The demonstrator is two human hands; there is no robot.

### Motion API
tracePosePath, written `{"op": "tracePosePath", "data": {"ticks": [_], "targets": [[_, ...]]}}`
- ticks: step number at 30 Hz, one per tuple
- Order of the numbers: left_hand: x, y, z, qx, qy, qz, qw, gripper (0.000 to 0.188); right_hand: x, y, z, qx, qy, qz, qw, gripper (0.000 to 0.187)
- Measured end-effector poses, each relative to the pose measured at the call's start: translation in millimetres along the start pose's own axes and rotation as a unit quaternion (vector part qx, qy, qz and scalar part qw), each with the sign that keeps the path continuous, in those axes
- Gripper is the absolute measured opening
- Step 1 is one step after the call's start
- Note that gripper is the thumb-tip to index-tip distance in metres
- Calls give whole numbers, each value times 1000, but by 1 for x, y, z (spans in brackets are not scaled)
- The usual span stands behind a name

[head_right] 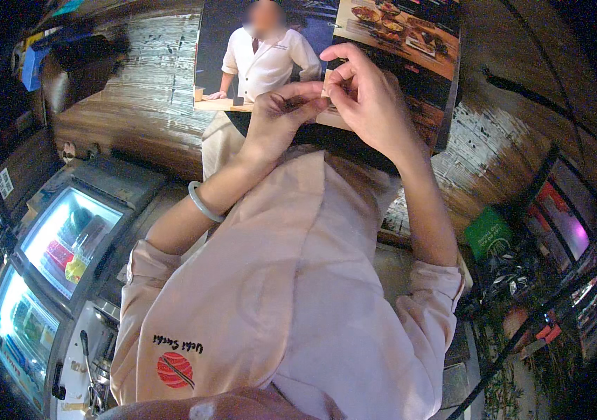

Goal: The person repairs a restaurant menu binder by inserting a white plastic strip into the metal ring mechanism. They open and close the menu, align the strip with the rings, and secure it in place. The task is performed at a counter with other menus and equipment visible.

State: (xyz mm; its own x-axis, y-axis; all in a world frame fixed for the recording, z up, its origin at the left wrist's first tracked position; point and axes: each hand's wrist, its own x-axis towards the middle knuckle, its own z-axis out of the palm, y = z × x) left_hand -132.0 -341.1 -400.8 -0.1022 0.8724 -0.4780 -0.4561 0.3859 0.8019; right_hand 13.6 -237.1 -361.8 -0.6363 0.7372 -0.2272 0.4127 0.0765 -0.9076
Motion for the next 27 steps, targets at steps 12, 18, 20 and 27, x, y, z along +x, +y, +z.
{"op": "tracePosePath", "data": {"ticks": [12, 18, 20, 27], "targets": [[0, 2, 3, -4, 13, 18, 1000, 22, 2, -2, 1, -41, 17, -10, 999, 41], [1, 3, -2, 39, 19, -43, 998, 25, -3, -1, -12, -24, 37, -6, 999, 44], [1, 5, -1, 23, 25, -58, 998, 25, -11, 8, -26, 19, 103, -17, 994, 42], [4, 29, 9, -4, 28, -137, 990, 23, -58, 23, -69, -45, 196, 41, 979, 38]]}}
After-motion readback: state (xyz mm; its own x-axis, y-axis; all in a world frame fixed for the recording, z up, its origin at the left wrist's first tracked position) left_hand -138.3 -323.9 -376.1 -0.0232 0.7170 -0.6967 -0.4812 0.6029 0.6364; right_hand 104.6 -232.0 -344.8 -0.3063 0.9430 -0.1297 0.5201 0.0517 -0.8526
